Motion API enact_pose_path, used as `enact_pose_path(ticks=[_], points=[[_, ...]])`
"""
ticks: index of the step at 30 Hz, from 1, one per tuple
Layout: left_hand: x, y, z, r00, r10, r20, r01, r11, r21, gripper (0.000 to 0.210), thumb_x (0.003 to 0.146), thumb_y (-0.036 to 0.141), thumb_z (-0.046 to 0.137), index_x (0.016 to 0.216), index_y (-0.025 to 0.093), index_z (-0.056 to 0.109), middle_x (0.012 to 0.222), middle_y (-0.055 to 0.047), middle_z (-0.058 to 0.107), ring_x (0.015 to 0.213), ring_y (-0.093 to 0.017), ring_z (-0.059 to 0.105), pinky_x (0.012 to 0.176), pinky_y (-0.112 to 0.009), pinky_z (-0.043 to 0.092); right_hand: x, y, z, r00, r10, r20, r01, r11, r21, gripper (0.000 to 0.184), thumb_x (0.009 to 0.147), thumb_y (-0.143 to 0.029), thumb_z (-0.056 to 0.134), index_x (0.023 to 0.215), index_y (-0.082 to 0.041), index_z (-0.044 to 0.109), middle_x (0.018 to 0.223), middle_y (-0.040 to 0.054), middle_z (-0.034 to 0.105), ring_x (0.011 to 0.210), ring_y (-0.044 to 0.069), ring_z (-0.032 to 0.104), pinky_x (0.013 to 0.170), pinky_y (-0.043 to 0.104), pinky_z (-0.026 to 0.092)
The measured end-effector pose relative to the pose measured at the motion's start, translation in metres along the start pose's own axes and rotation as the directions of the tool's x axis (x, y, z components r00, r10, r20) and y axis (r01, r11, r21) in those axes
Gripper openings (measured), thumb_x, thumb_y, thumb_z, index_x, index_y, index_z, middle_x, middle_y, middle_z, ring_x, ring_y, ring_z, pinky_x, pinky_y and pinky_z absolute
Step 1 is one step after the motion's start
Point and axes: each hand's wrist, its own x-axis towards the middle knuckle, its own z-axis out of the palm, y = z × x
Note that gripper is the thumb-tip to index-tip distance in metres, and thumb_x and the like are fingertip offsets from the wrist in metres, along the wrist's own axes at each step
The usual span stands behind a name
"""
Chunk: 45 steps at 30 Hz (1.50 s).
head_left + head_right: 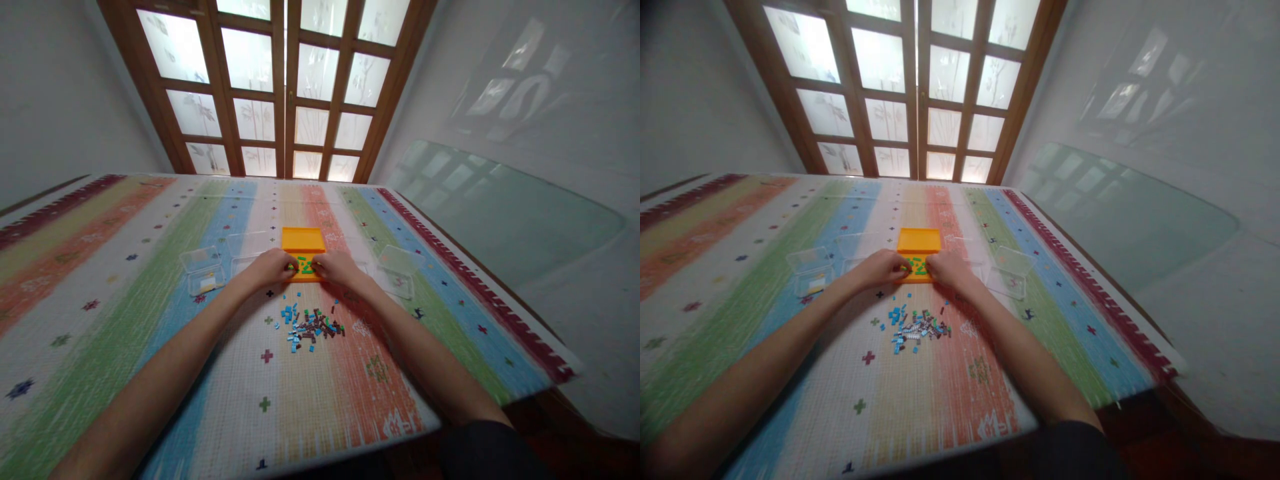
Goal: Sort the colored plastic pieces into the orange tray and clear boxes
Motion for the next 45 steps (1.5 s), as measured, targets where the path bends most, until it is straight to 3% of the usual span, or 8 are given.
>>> enact_pose_path(ticks=[9,23,45], points=[[-0.0004,-0.0005,0.0004,1.0,-0.013,0.0,0.013,1.0,0.003,0.028,0.085,0.02,0.059,0.097,0.019,0.084,0.076,-0.006,0.076,0.065,-0.016,0.062,0.065,-0.026,0.042,-0.0013,0.0018,0.001,0.999,0.049,-0.01,-0.049,0.999,-0.007,0.035,0.103,-0.025,0.049,0.123,-0.016,0.077,0.116,0.0176,0.078,0.098,0.026,0.072,0.077,0.03,0.045],[-0.0012,0.0008,0.0008,1.0,-0.024,-0.005,0.024,1.0,-0.003,0.027,0.086,0.019,0.059,0.097,0.019,0.083,0.076,-0.007,0.077,0.066,-0.016,0.062,0.067,-0.026,0.043,-0.0001,0.0026,0.0017,0.999,0.052,-0.001,-0.052,0.999,0.01,0.034,0.101,-0.024,0.051,0.115,-0.014,0.08,0.114,0.0183,0.079,0.098,0.026,0.072,0.077,0.031,0.046],[-0.0014,0.0024,0.0002,1.0,-0.02,-0.005,0.02,1.0,0.02,0.028,0.086,0.02,0.058,0.099,0.018,0.083,0.075,-0.006,0.076,0.067,-0.016,0.063,0.069,-0.026,0.045,0.0012,0.0061,0.0039,0.998,0.07,-0.011,-0.068,0.993,0.096,0.03,0.105,-0.025,0.049,0.122,-0.016,0.072,0.117,0.0146,0.078,0.099,0.024,0.071,0.079,0.03,0.046]])
